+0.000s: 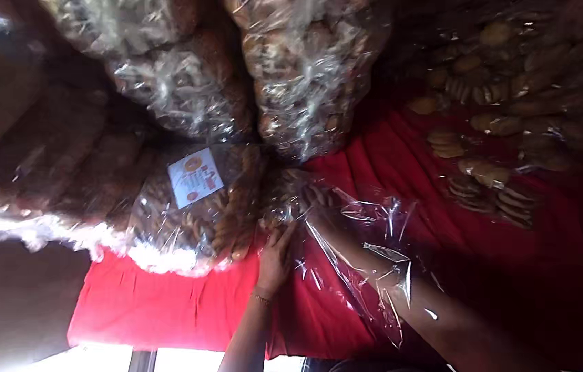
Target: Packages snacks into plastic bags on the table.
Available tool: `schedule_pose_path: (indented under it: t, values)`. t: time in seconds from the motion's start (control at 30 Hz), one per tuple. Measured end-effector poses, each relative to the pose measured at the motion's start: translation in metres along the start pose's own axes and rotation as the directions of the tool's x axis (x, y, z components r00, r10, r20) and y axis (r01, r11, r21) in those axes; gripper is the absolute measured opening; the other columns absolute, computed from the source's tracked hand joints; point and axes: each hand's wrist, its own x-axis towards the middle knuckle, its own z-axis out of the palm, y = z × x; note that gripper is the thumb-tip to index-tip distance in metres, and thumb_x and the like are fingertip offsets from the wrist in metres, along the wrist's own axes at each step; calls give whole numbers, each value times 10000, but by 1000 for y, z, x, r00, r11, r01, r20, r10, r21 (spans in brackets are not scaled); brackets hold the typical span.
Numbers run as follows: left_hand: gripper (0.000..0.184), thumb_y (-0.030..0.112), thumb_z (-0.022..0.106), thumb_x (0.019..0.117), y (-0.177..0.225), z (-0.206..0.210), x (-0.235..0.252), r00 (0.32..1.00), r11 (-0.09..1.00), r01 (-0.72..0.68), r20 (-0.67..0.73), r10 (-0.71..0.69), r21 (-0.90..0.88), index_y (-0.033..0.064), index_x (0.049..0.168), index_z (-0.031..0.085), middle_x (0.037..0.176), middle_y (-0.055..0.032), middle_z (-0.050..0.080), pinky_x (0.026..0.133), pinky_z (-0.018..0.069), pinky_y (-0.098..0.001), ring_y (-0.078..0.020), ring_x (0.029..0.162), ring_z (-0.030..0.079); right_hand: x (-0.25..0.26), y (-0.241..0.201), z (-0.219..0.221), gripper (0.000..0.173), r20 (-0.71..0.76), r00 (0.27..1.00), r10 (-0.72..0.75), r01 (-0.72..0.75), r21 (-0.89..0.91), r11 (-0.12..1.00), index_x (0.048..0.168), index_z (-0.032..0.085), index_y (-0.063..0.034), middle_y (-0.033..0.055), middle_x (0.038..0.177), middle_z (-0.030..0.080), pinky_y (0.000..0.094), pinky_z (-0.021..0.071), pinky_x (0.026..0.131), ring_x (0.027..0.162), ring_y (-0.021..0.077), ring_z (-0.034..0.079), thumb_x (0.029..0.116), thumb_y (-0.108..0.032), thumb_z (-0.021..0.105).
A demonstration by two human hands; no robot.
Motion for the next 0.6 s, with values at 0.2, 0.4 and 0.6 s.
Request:
schedule_pose_path:
  t: [0.2, 0.4, 0.6]
  values:
    - [437, 167, 603, 977, 15, 9, 3, 1000, 897, -11, -18, 21, 441, 128, 1412, 624, 1218, -294, 650, 679, 549, -654, -497, 895, 694, -83, 153, 66, 560, -56, 904, -423, 427, 95, 899, 1537, 454, -130, 119, 1649, 328, 526, 165, 1255, 1545, 321, 241, 997, -178, 598]
    - [459, 80, 551, 988, 16, 5, 14, 997, 913, -57, 65, 34, 404, 63, 1447, 572, 1341, -329, 581, 850, 498, -718, -580, 1125, 607, -158, 275, -54, 328, -272, 958, 93, 76, 554, 829, 1328, 622, 7, 172, 1297, 657, 413, 513, 1034, 1166, 237, 656, 1047, -98, 489]
    - [258, -18, 468, 984, 180, 0, 33, 975, 983, -43, -207, 81, 181, -112, 1110, 674, 989, -225, 704, 819, 562, -363, -238, 873, 692, -74, 363, -34, 507, -455, 879, 145, -114, 95, 989, 1492, 534, -274, 110, 1657, 311, 656, 150, 1214, 1563, 381, 132, 1050, -502, 437]
